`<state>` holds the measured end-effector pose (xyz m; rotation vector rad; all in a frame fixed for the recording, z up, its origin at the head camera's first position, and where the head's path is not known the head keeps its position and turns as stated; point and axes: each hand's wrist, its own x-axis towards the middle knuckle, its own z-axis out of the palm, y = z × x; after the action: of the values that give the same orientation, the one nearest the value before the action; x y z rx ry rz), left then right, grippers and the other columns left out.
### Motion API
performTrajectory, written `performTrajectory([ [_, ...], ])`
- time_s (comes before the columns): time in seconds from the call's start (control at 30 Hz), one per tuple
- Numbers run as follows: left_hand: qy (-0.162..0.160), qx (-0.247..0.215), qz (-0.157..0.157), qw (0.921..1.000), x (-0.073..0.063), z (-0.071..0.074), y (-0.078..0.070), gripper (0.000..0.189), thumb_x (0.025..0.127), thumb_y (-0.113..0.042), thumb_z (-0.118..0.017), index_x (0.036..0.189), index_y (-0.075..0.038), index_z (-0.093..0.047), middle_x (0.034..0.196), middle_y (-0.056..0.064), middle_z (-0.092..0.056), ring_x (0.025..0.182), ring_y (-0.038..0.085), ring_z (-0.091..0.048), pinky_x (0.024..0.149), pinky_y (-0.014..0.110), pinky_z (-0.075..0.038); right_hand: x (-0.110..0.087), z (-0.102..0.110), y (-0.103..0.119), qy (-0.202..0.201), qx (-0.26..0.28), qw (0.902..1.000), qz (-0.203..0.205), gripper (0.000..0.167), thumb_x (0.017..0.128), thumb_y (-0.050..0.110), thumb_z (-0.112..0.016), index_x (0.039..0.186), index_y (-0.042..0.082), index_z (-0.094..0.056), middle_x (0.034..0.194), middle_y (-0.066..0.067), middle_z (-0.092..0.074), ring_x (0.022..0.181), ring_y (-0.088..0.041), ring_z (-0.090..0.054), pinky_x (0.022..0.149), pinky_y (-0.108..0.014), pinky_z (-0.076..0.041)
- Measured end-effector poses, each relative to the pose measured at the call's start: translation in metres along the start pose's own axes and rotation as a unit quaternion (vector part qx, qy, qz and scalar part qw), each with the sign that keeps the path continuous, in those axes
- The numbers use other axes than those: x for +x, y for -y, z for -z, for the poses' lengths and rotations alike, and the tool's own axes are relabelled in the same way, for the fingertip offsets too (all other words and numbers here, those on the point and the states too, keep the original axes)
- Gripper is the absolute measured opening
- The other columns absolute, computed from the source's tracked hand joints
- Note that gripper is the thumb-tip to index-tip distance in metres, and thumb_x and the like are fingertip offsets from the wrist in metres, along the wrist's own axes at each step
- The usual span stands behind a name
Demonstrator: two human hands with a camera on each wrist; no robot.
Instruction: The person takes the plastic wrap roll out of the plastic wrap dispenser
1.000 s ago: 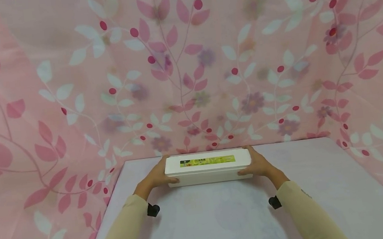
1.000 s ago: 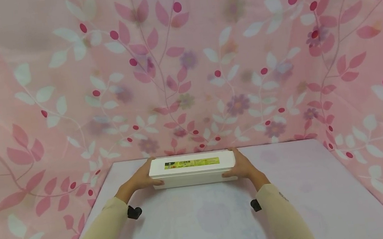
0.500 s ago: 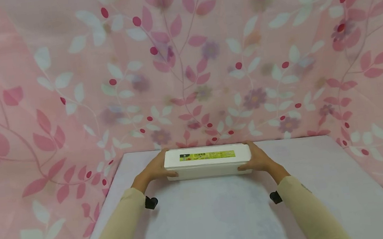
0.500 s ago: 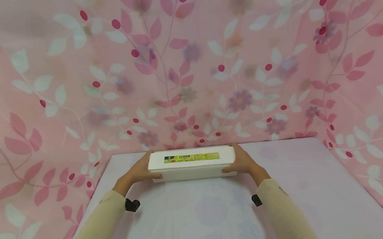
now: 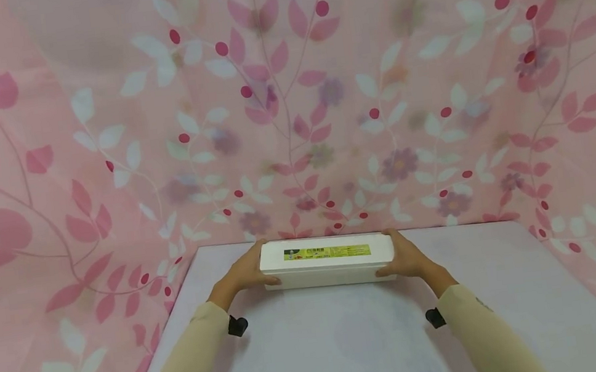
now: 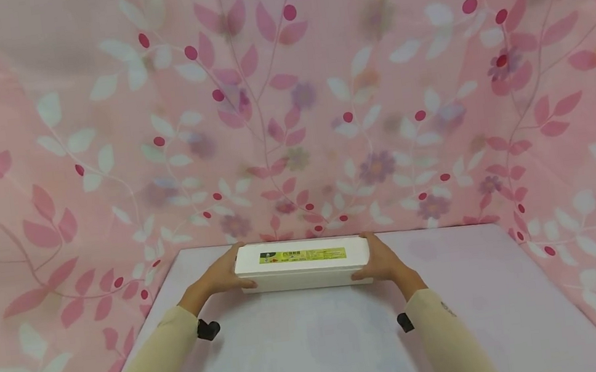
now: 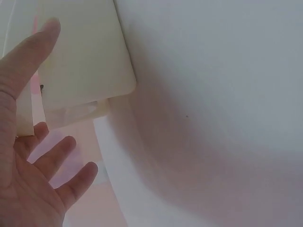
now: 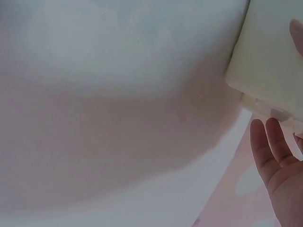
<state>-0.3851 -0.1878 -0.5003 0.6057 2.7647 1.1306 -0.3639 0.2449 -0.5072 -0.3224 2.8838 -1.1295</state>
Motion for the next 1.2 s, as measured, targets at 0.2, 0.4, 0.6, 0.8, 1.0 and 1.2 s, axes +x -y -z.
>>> performTrajectory([
  [0.2,-0.009,0.017,0.007,0.9998,-0.002,0.007,-0.005,0.103,0.057,-0.042,-0.096,0.14,-0.025,-0.037,0.128,-0.004,-0.057,0.114,0.019,-0.056,0.103,0.05,-0.046,-0.003,0.004,0.005,-0.004,0.005,0.9999,0.013,0.106,0.059,0.025,-0.095,0.142,0.007,-0.032,0.13,-0.013,-0.053,0.111,-0.03,-0.053,0.099,-0.052,-0.044],
  [0.4,-0.005,0.004,-0.001,1.0,-0.001,0.008,-0.002,0.102,0.058,-0.042,-0.095,0.141,-0.025,-0.038,0.13,-0.003,-0.057,0.114,0.02,-0.056,0.101,0.052,-0.045,-0.002,0.009,0.008,-0.017,-0.013,0.9993,0.031,0.106,0.056,0.023,-0.096,0.139,0.005,-0.033,0.126,-0.013,-0.055,0.106,-0.028,-0.054,0.094,-0.047,-0.045],
  [0.6,-0.009,-0.014,-0.018,0.9997,-0.003,0.002,0.005,0.105,0.056,-0.037,-0.097,0.141,-0.026,-0.037,0.132,-0.007,-0.058,0.118,0.017,-0.055,0.106,0.05,-0.042,-0.004,0.007,0.006,-0.006,-0.025,0.9992,0.032,0.108,0.056,0.025,-0.097,0.141,0.005,-0.032,0.128,-0.015,-0.054,0.108,-0.029,-0.054,0.096,-0.047,-0.044],
  [0.8,-0.005,-0.021,-0.03,0.9993,-0.007,0.002,0.003,0.106,0.057,-0.034,-0.096,0.144,-0.022,-0.036,0.134,-0.002,-0.057,0.119,0.02,-0.055,0.106,0.052,-0.041,-0.008,0.01,0.012,0.0,-0.027,0.9988,0.041,0.114,0.057,0.029,-0.096,0.147,0.004,-0.031,0.134,-0.015,-0.052,0.112,-0.03,-0.052,0.1,-0.054,-0.043],
  [1.0,-0.001,0.002,-0.037,0.9993,-0.008,0.003,0.0,0.106,0.059,-0.038,-0.095,0.144,-0.016,-0.035,0.136,0.003,-0.055,0.119,0.022,-0.053,0.108,0.052,-0.04,-0.01,0.013,0.012,0.003,-0.057,0.9975,0.041,0.112,0.057,0.032,-0.096,0.145,0.002,-0.032,0.13,-0.014,-0.052,0.108,-0.028,-0.053,0.097,-0.05,-0.044],
  [1.2,0.001,-0.012,-0.054,0.9985,-0.007,0.003,0.002,0.104,0.058,-0.029,-0.097,0.142,-0.017,-0.036,0.134,0.002,-0.053,0.121,0.021,-0.051,0.109,0.051,-0.038,-0.014,0.012,0.013,0.007,-0.076,0.9961,0.044,0.11,0.058,0.036,-0.095,0.143,0.002,-0.034,0.128,-0.015,-0.053,0.107,-0.027,-0.053,0.096,-0.049,-0.045],
])
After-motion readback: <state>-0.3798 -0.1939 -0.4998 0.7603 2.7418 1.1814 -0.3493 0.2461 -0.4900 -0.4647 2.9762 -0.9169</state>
